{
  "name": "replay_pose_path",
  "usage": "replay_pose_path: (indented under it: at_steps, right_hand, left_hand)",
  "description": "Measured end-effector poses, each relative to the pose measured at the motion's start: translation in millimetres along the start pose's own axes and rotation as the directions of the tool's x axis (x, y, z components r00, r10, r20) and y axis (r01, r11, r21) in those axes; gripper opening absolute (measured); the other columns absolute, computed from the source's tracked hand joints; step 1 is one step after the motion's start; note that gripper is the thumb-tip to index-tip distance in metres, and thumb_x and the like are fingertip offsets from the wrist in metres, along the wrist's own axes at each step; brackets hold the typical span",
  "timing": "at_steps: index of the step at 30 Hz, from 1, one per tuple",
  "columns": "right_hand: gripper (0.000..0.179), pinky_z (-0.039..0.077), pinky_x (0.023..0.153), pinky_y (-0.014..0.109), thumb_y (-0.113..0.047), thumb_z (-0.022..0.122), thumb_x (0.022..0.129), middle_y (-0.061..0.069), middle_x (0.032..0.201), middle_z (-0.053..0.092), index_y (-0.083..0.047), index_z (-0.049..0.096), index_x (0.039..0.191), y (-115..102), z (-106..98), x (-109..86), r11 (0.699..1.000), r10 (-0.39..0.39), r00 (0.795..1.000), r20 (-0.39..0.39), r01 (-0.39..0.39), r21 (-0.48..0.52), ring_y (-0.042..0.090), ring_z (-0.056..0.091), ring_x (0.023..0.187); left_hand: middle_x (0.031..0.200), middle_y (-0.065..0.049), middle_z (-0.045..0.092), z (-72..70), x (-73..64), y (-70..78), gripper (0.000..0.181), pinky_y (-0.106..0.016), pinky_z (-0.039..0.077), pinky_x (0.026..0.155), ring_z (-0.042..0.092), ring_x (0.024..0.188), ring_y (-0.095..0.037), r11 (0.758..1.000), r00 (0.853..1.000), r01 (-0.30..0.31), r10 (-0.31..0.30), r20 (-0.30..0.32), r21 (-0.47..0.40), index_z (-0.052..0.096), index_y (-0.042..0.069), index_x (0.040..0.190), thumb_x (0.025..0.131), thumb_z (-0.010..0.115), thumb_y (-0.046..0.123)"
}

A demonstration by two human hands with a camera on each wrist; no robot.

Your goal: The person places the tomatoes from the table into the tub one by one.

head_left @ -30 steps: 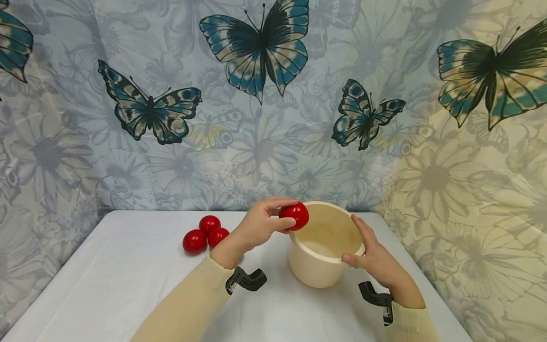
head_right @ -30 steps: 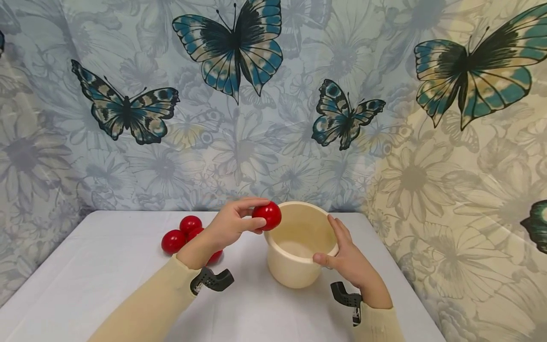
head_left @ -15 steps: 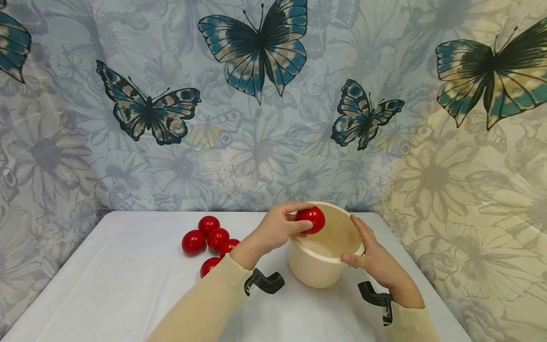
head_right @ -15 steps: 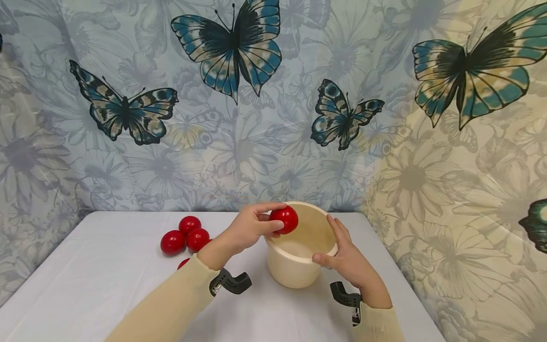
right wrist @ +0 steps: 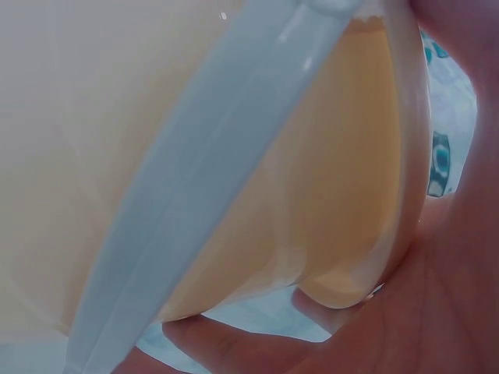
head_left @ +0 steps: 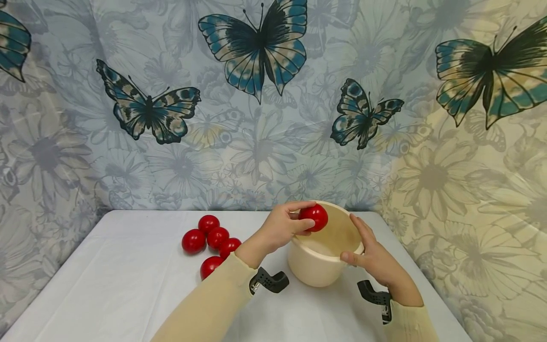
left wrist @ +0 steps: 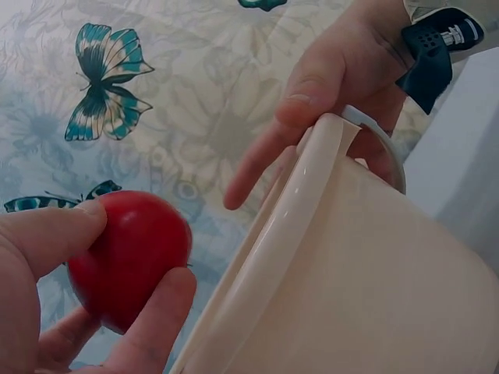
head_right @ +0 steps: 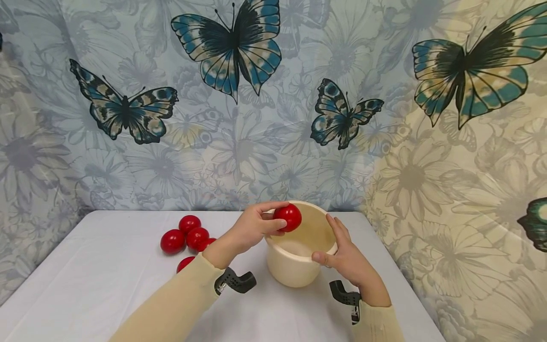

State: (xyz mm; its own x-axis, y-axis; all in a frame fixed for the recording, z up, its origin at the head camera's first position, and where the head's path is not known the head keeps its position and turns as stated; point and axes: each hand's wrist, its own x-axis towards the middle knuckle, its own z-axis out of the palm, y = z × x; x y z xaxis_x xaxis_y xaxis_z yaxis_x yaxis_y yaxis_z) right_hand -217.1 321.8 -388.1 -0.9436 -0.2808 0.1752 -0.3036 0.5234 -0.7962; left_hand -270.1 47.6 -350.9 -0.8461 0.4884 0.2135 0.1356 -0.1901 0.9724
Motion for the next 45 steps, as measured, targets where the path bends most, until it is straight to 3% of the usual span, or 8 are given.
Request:
replay_pose_path:
  at_steps: [5, 9, 21, 28, 33, 38, 42, 45]
  right_hand:
    - [0.104, 0.038, 0.102, 0.063, -0.024, 0.078, 0.088, 0.022, 0.162, -0.002, -0.015, 0.004, 0.161, -0.7, 0.4, 0.2, 1.000, -0.005, 1.000, -0.003, 0.005, 0.000, 0.055, 0.018, 0.139]
    - [0.104, 0.041, 0.100, 0.060, -0.023, 0.078, 0.089, 0.022, 0.162, -0.003, -0.017, 0.003, 0.161, -1.4, 0.3, -0.1, 1.000, 0.008, 1.000, 0.000, -0.008, 0.009, 0.056, 0.019, 0.139]
    - [0.105, 0.046, 0.097, 0.046, -0.023, 0.078, 0.089, 0.022, 0.162, -0.004, -0.017, 0.002, 0.161, -1.1, 1.1, 0.2, 0.998, 0.010, 1.000, 0.017, -0.011, 0.070, 0.053, 0.018, 0.140]
    - [0.106, 0.045, 0.098, 0.051, -0.027, 0.078, 0.088, 0.022, 0.161, -0.003, -0.016, 0.002, 0.161, -1.4, 1.7, -0.7, 0.998, 0.013, 1.000, 0.014, -0.014, 0.060, 0.053, 0.019, 0.139]
    - [0.106, 0.043, 0.099, 0.053, -0.025, 0.078, 0.088, 0.022, 0.162, -0.003, -0.016, 0.003, 0.161, -1.3, 1.4, -0.2, 0.998, 0.015, 1.000, 0.013, -0.016, 0.063, 0.052, 0.019, 0.140]
    - [0.105, 0.046, 0.097, 0.042, -0.020, 0.078, 0.088, 0.021, 0.162, -0.003, -0.016, 0.003, 0.161, 0.1, 0.3, 0.6, 0.998, 0.017, 1.000, 0.010, -0.018, 0.057, 0.052, 0.019, 0.140]
    - [0.105, 0.047, 0.097, 0.040, -0.020, 0.078, 0.088, 0.021, 0.162, -0.003, -0.016, 0.003, 0.161, 0.9, 0.1, 1.2, 0.998, 0.021, 1.000, 0.011, -0.021, 0.065, 0.051, 0.019, 0.140]
    - [0.105, 0.046, 0.097, 0.043, -0.021, 0.077, 0.088, 0.020, 0.162, -0.004, -0.017, 0.002, 0.161, 0.8, 0.5, 0.9, 0.997, 0.024, 1.000, 0.012, -0.025, 0.073, 0.051, 0.019, 0.140]
  left_hand:
    - [0.145, -0.011, 0.049, -1.8, 0.2, -2.7, 0.051, -0.044, 0.057, 0.085, 0.049, 0.131, -0.031, 0.994, 1.000, 0.001, 0.001, 0.022, -0.110, 0.058, 0.002, 0.139, 0.090, 0.068, -0.009]
    - [0.155, -0.005, 0.038, -3.8, -1.0, -3.9, 0.054, -0.043, 0.055, 0.089, 0.034, 0.141, -0.033, 0.989, 0.999, 0.005, 0.002, 0.043, -0.148, 0.056, 0.001, 0.140, 0.089, 0.068, -0.009]
    - [0.157, -0.005, 0.034, -7.5, -4.4, -8.0, 0.052, -0.042, 0.054, 0.092, 0.033, 0.141, -0.034, 0.980, 0.999, 0.025, -0.020, 0.027, -0.199, 0.054, -0.002, 0.141, 0.091, 0.065, -0.009]
    - [0.157, -0.008, 0.033, -7.9, -9.0, -9.6, 0.051, -0.043, 0.054, 0.091, 0.036, 0.140, -0.034, 0.973, 1.000, 0.011, -0.011, 0.003, -0.230, 0.053, -0.003, 0.141, 0.092, 0.064, -0.009]
    - [0.157, -0.003, 0.034, -10.5, -25.0, -6.6, 0.054, -0.045, 0.053, 0.094, 0.035, 0.141, -0.032, 0.982, 0.999, -0.023, 0.032, 0.043, -0.186, 0.053, 0.000, 0.142, 0.091, 0.069, -0.002]
    - [0.159, -0.006, 0.031, -21.0, -44.9, -3.0, 0.057, -0.041, 0.049, 0.099, 0.038, 0.140, -0.030, 0.991, 0.994, -0.064, 0.074, 0.076, -0.121, 0.052, 0.000, 0.143, 0.090, 0.073, 0.003]
    - [0.158, 0.001, 0.033, -35.7, -62.7, 1.7, 0.055, -0.045, 0.044, 0.104, 0.034, 0.142, -0.023, 0.997, 0.995, -0.073, 0.072, 0.075, 0.014, 0.054, 0.004, 0.142, 0.091, 0.073, 0.006]
    - [0.157, 0.008, 0.033, -50.8, -80.1, 5.4, 0.056, -0.047, 0.046, 0.102, 0.026, 0.145, -0.018, 0.981, 0.995, -0.082, 0.070, 0.070, 0.178, 0.058, 0.013, 0.142, 0.090, 0.076, 0.012]
